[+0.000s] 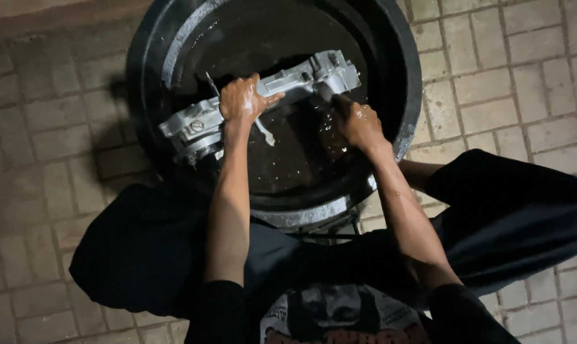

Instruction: A person is using a brush to scrub grime off an engine component submerged in a basin of cleaning fluid.

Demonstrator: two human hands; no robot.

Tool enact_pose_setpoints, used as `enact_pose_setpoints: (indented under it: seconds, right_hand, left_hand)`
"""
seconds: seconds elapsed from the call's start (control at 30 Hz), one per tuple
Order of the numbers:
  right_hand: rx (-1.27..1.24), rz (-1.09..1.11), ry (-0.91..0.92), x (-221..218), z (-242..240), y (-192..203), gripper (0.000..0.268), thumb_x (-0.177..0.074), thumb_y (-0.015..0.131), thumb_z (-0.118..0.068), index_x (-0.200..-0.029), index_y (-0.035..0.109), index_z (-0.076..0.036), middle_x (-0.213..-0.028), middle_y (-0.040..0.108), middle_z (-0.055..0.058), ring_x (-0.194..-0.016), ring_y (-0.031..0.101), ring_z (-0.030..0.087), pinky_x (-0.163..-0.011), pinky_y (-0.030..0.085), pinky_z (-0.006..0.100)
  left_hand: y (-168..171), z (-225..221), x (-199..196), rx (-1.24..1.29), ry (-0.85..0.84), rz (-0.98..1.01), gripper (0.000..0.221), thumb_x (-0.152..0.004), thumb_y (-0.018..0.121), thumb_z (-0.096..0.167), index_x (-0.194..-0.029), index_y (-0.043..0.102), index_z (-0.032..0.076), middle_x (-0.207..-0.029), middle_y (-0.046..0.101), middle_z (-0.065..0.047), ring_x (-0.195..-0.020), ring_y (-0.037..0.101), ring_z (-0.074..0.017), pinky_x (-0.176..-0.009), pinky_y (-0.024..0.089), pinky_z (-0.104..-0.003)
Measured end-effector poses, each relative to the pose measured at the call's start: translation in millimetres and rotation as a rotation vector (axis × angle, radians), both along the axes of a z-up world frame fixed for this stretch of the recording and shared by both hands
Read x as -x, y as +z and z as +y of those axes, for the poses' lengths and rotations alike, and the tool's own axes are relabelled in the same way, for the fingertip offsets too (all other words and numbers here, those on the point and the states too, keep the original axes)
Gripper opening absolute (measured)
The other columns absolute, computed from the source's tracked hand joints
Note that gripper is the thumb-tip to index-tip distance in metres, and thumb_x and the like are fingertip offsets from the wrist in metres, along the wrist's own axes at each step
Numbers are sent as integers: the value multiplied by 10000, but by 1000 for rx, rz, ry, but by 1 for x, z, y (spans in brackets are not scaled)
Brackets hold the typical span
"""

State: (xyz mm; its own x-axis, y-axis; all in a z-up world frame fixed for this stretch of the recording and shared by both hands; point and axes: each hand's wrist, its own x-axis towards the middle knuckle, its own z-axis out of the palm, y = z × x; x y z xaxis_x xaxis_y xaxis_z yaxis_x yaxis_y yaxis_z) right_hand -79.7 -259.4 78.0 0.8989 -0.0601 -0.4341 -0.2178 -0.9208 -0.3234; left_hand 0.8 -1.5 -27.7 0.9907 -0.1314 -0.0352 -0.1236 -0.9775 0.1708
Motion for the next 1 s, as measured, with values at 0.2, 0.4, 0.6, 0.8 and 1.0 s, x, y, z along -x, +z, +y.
enact_pose_setpoints:
  seconds: [0.2,0.4,0.6,0.8,1.0]
  right_hand:
    - [-227,128,39,16,-8,39,438,-917,606,-173,-1240,631,121,-1159,663,402,-1142,609,580,-966,499,668]
    - [-221,29,57,0,-31,-17,493,-1040,469,-456,-1417,589,-164,-1130,715,282,-1112,657,490,-945,530,586]
    - [-235,-15,128,-9,-38,-46,430,-1080,458,-388,-1407,577,-134,-1126,685,353,-1113,641,528,-982,502,608]
    - [73,-581,1079,-48,-147,-183,229,-836,518,-52,-927,728,-57,-614,621,111,-731,726,337,-755,573,353]
    - [193,-59,479,-49,-123,-112,338,-882,553,-309,-779,783,-83,-678,737,152,-819,752,402,-678,582,532]
  left_hand:
    - [7,-1,2,-26,-1,19,762,-788,606,864,-995,725,140,-809,748,-195,-797,759,-403,-657,588,-540]
    - [25,-2,6,-4,8,101,752,-804,640,839,-1068,721,140,-884,761,-189,-876,755,-400,-715,591,-525]
    - [25,-4,3,20,56,152,761,-761,648,839,-1090,723,157,-919,768,-205,-934,751,-415,-763,587,-547]
    - [25,-5,6,-20,29,66,739,-783,650,842,-1001,707,138,-854,757,-193,-844,756,-406,-713,594,-525]
    - [8,-3,2,-31,22,15,761,-788,618,865,-975,714,134,-809,746,-202,-792,755,-400,-666,592,-512]
